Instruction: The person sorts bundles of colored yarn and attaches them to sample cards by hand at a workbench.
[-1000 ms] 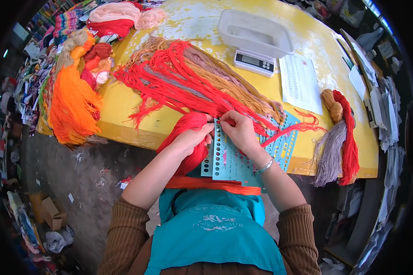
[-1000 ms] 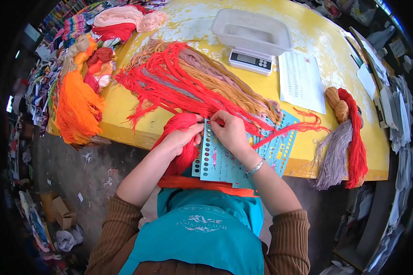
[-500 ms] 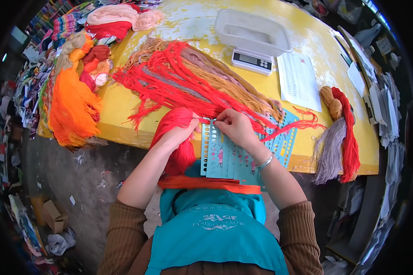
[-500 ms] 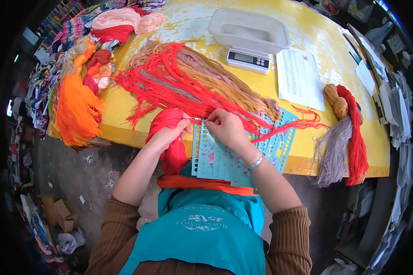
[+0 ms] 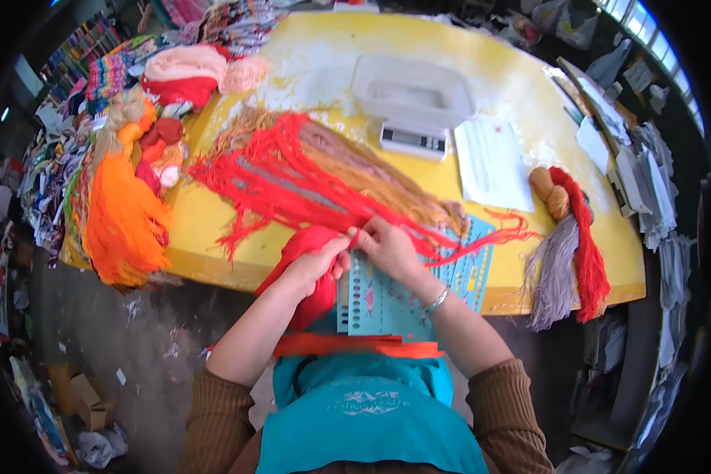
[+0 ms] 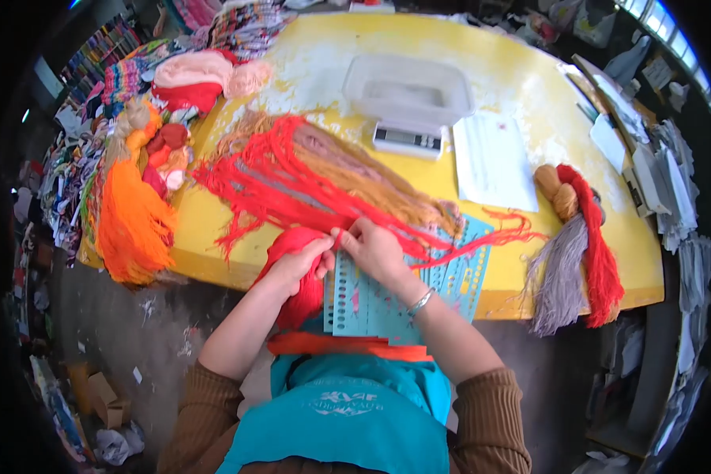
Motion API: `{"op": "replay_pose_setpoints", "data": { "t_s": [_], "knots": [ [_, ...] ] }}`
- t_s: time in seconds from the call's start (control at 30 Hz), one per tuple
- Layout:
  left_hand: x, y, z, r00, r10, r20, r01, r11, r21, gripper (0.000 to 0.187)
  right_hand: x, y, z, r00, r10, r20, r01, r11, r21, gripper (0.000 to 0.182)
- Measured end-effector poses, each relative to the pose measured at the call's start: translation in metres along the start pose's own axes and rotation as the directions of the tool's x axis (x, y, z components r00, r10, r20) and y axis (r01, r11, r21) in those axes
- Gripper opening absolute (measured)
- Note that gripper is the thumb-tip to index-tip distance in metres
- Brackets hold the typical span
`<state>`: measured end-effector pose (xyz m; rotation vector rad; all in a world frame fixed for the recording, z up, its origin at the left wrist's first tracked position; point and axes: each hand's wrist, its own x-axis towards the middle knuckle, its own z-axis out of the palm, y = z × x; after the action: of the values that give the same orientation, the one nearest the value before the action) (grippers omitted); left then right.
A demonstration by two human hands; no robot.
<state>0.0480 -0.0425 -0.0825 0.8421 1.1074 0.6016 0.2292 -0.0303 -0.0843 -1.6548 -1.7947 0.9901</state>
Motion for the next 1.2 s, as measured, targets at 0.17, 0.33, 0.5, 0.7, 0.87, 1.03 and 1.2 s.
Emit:
{"op": "replay_pose_setpoints", "data": {
  "t_s": [0.17, 0.33, 0.5, 0.7, 0.87, 1.03, 1.2],
  "knots": [
    [0.022, -0.015, -0.003, 0.986, 0.118, 0.118, -0.149, 0.940, 0.307, 0.022, 0.007, 0.019, 0.000, 0.983, -0.085, 0.164, 0.019, 0.931, 0.366, 0.037],
    [0.023, -0.011, -0.003, 0.934, 0.329, 0.143, -0.339, 0.677, 0.653, 0.013, 0.004, 0.019, -0.002, 0.982, -0.088, 0.170, 0.037, 0.958, 0.286, 0.036],
    [0.009, 0.023, -0.046, 0.974, -0.116, 0.192, 0.165, 0.950, -0.266, 0.022, -0.001, -0.001, -0.012, 0.984, 0.006, 0.179, -0.028, 0.992, 0.121, 0.043],
    [-0.022, 0.077, -0.184, 0.991, 0.080, -0.111, -0.126, 0.852, -0.509, 0.033, 0.000, 0.000, -0.014, 0.973, 0.017, 0.229, -0.025, 0.999, 0.035, 0.044],
    [-0.009, 0.105, -0.270, 0.749, 0.307, -0.587, -0.609, 0.669, -0.426, 0.023, -0.001, -0.001, -0.012, 0.977, 0.000, 0.212, -0.006, 1.000, 0.026, 0.043],
    [-0.028, 0.104, -0.164, 0.722, 0.377, -0.580, -0.542, 0.829, -0.136, 0.061, 0.000, 0.001, -0.011, 0.977, 0.013, 0.212, -0.022, 0.999, 0.041, 0.041],
    [-0.075, 0.080, -0.063, 0.870, 0.490, -0.051, -0.446, 0.739, -0.505, 0.063, -0.002, 0.002, -0.011, 0.979, -0.010, 0.203, -0.016, 0.992, 0.128, 0.035]
  ]
}}
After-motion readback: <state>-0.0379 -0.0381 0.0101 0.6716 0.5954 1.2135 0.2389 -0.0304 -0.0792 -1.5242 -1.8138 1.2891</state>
